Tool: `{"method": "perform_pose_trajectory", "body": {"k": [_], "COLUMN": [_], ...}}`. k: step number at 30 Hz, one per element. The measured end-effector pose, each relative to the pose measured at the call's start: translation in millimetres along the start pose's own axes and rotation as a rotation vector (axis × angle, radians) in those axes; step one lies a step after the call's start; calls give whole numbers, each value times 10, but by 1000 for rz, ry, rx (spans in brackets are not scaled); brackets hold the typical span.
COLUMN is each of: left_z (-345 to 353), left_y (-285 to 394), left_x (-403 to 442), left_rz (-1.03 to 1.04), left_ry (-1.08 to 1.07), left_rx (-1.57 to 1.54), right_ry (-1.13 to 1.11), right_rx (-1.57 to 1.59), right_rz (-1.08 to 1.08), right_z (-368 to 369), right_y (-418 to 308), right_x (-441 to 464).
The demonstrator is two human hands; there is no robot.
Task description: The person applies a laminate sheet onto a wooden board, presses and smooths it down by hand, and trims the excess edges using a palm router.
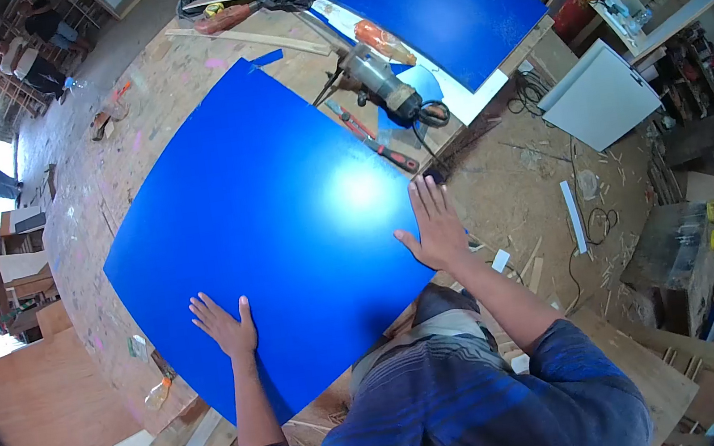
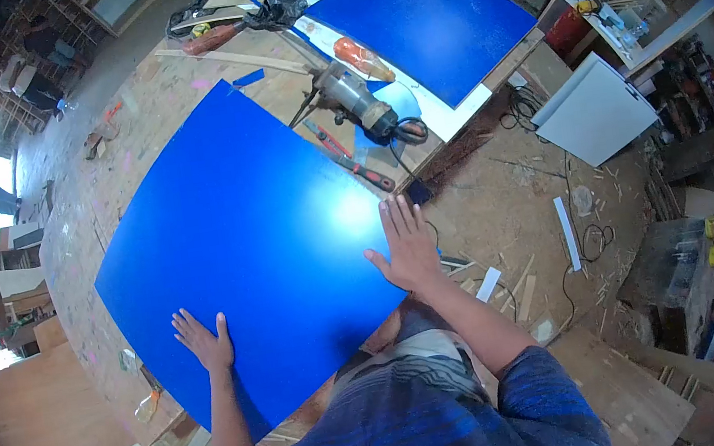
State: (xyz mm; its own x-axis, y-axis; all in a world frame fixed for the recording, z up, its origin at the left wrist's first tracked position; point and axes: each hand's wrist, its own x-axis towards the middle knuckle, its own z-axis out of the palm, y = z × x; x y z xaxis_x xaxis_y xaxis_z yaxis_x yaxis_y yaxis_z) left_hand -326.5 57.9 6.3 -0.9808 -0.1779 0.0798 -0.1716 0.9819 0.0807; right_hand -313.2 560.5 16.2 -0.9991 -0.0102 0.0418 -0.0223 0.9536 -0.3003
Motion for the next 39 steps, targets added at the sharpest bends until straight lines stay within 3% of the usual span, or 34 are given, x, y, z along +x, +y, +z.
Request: {"method": "perform_pose_trajectory", "body": {"k": [3, 4, 7, 8, 11, 14, 17, 18, 21, 26, 29, 32, 39], "left_z": [-51, -59, -39, -30, -13, -80, -65, -81, -108, -114, -86, -111, -57], "left_y": [50, 64, 110, 119, 109, 179, 155, 153, 183, 183, 150, 173, 108], "left_x": [-15, -13, 29, 19, 26, 42, 60, 41, 61, 83, 86, 84, 30], "left_rz": [-13, -22, -39, -41, -38, -50, -55, -57, -57, -65, -43, -45, -29], "left_ry": [10, 12, 27, 27, 36, 23, 12, 3, -5, -18, 0, -11, 22], "left_rx": [-4, -1, 6, 9, 10, -3, 6, 0, -14, -5, -6, -7, -4], "right_ry": [32, 227, 67, 78, -35, 412, 735, 833, 924, 954, 916, 960, 1050], "right_rx": [19, -69, 584, 782, 1792, 2425, 2649, 2620, 2550, 2624, 2645, 2638, 2486], "right_rz": [280, 344, 332, 371, 637, 903, 778, 677, 908, 895, 576, 543, 74], "right_z": [172, 169, -252, -77, 293, 704, 729, 720, 640, 800, 506, -4, -905], "right_y": [450, 547, 626, 606, 513, 427, 326, 301, 216, 356, 290, 234, 426], "right_x": [346, 570, 1195, 1442, 2229, 2878, 3230, 3308, 3495, 3674, 3517, 3375, 2638]}}
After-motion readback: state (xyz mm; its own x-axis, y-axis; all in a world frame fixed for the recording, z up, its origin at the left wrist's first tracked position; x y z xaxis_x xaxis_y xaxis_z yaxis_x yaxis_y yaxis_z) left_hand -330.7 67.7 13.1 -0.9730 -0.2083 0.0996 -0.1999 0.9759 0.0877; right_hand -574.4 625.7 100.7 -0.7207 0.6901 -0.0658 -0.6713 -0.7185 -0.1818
